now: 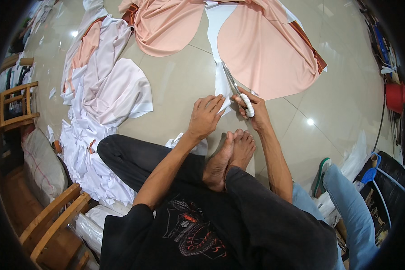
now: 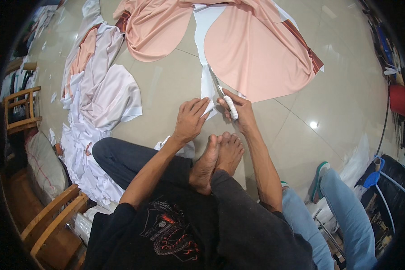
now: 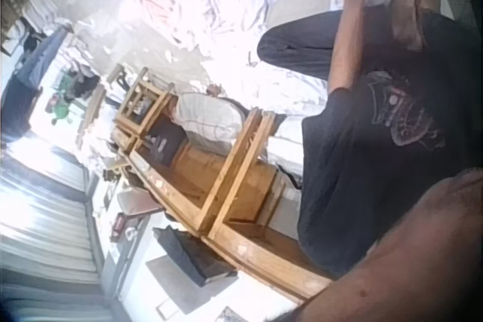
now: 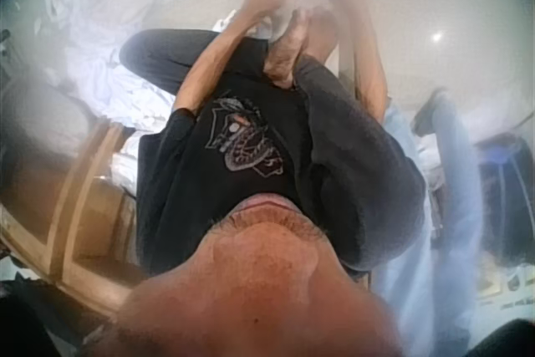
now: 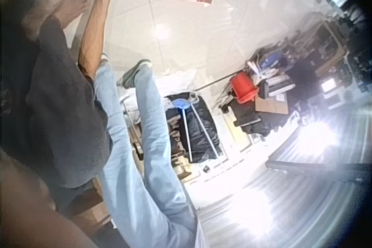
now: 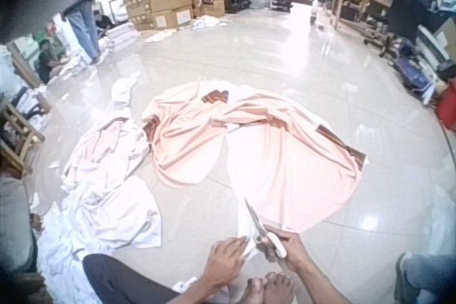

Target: The person sits on the floor and uses shears to cut a large piece of peach-colored fabric along a white paper pattern. They adjust the fabric and pattern, then continue cutting to separate the shaped piece from the surrounding material.

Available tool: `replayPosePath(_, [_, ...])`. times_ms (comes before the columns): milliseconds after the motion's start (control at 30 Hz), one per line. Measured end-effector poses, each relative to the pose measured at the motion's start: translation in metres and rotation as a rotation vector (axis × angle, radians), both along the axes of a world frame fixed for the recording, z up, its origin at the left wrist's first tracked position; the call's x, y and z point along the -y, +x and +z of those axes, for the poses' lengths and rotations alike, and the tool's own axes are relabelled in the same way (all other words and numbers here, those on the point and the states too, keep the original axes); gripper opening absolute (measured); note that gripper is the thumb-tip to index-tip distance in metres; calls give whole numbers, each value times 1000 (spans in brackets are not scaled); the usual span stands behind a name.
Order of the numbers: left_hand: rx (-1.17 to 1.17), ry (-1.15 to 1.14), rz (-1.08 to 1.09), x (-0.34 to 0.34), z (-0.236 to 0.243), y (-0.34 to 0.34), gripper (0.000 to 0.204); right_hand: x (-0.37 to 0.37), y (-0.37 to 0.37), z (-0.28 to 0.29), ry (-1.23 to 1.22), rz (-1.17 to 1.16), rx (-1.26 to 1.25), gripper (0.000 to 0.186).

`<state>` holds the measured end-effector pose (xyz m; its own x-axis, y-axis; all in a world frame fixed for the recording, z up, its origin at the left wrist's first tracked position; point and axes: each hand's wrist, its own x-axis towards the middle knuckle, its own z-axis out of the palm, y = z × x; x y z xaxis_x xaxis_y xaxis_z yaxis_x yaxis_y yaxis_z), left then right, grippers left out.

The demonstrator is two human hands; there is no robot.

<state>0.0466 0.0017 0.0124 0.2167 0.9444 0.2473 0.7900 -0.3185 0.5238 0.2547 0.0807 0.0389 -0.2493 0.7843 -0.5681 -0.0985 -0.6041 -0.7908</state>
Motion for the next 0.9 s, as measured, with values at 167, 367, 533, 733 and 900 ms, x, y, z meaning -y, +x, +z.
replayPosePath(167, [-5, 8, -42, -1, 2, -13, 46, -7, -27, 4, -14, -76, -87, 60])
replayPosePath(367, [-19, 31, -63, 2, 0, -14, 47, 7, -49, 3, 3, -159, -115, 60])
replayPosePath(533, [-22, 28, -65, 3, 0, -15, 47, 7, -50, 3, 21, -187, -113, 58])
replayPosePath(733, [-31, 34, -61, 3, 0, -14, 47, -2, -50, 0, 23, -183, -126, 60])
replayPosePath(900, [-38, 39, -60, 4, -3, -16, 47, -6, -48, -7, 41, -141, -121, 57])
